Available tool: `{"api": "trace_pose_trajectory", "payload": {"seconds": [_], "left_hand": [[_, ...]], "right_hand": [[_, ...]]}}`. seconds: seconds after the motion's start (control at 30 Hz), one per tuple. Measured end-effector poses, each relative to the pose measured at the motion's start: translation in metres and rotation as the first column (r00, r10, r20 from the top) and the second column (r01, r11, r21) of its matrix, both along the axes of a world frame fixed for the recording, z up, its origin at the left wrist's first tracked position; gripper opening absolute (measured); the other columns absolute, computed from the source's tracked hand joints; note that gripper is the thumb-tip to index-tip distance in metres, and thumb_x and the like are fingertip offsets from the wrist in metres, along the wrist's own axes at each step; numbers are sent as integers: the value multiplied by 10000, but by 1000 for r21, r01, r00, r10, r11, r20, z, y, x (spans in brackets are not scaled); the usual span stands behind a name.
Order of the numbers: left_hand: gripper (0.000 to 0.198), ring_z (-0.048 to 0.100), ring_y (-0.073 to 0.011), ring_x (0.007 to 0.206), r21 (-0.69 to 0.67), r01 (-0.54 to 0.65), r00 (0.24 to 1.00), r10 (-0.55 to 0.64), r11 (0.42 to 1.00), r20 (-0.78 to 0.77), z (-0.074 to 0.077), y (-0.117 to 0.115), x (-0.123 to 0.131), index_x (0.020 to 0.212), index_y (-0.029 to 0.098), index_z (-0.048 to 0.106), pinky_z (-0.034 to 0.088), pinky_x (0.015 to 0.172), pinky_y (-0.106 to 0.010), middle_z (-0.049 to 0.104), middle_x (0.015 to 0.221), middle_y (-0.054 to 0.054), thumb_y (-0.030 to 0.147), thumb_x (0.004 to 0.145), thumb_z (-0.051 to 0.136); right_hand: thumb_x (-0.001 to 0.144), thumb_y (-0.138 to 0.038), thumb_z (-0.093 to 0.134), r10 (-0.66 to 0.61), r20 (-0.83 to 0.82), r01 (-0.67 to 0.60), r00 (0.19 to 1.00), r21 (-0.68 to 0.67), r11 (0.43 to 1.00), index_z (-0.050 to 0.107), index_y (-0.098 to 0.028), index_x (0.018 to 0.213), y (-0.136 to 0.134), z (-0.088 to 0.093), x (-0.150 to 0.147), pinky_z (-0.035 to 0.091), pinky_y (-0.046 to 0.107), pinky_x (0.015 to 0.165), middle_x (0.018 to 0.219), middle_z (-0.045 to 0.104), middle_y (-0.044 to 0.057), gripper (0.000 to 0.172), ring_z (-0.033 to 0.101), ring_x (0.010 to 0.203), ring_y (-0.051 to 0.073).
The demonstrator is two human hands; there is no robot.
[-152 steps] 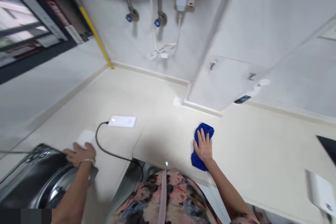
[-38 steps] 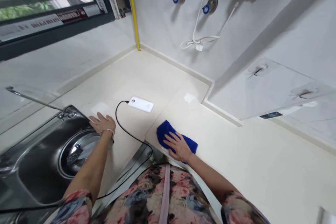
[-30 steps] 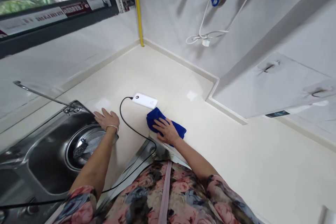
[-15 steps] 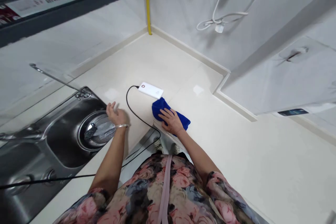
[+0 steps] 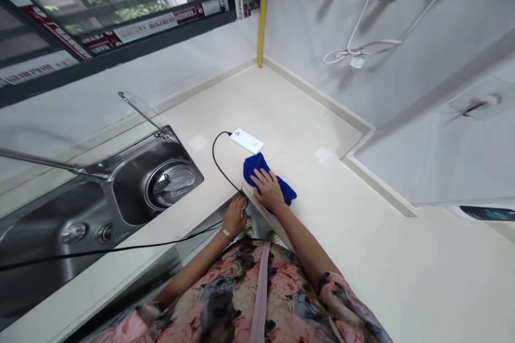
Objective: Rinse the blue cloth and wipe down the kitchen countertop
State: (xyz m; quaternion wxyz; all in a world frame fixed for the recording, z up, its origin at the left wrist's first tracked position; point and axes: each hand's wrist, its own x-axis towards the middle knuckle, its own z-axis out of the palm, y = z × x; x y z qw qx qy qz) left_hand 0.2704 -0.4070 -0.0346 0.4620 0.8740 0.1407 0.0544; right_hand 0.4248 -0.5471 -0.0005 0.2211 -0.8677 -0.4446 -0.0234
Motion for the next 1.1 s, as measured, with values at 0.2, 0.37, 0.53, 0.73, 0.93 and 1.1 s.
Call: {"api": "trace_pose_trajectory", "payload": {"seconds": [0.2,0.37,0.53,0.73,0.93,1.1], "left_hand": [[524,640,-339,1212,-140,-114,990,101,984,-100,-11,-13,9,1260,186,548,479,1081,-564,663,1259,-195,147,744,630],[426,722,-251,954,-215,-154,986,135,964,-99,-2,-13,4,1230,190,535,554,939,-463,727,967,-83,327,840,636],[481,702,-219,704,-409,-183,978,122,894,-172,17,2,-15,1156,183,593,568,731,-373,684,701,-22,587,910,510],[505,673,-189,600,-287,-355,928,298,890,-224,66,49,-44,1188,212,630,558,645,-342,701,772,-12,601,891,507],[549,637,-164,502,-207,-519,854,489,830,-180,101,89,-48,1238,207,587,543,558,-323,700,817,1,617,885,494],[575,650,-181,514,-136,-534,844,516,835,-147,111,101,-42,1358,220,514,551,592,-337,705,826,-3,602,933,448]], "right_hand": [[963,-268,481,43,15,-43,999,-17,999,470,-219,1520,-4,0,1,227,540,1258,1651,363,67,559,302,1530,280],[975,-279,476,79,11,-78,997,-36,996,454,-199,1530,-14,3,-4,241,558,1257,1665,330,78,561,284,1540,299],[959,-260,491,145,-12,-146,989,-50,988,410,-222,1559,-25,6,-10,244,577,1261,1660,338,70,606,271,1550,294],[933,-227,497,158,-18,-159,987,-47,986,375,-224,1578,-8,10,-10,241,619,1255,1658,338,70,657,261,1553,322],[918,-228,511,221,-9,-221,975,-39,974,421,-193,1553,53,11,-7,210,577,1280,1663,330,63,642,262,1551,320],[911,-253,527,273,-36,-274,961,-5,962,465,-199,1521,116,9,4,222,547,1272,1649,366,59,615,300,1531,310]]}}
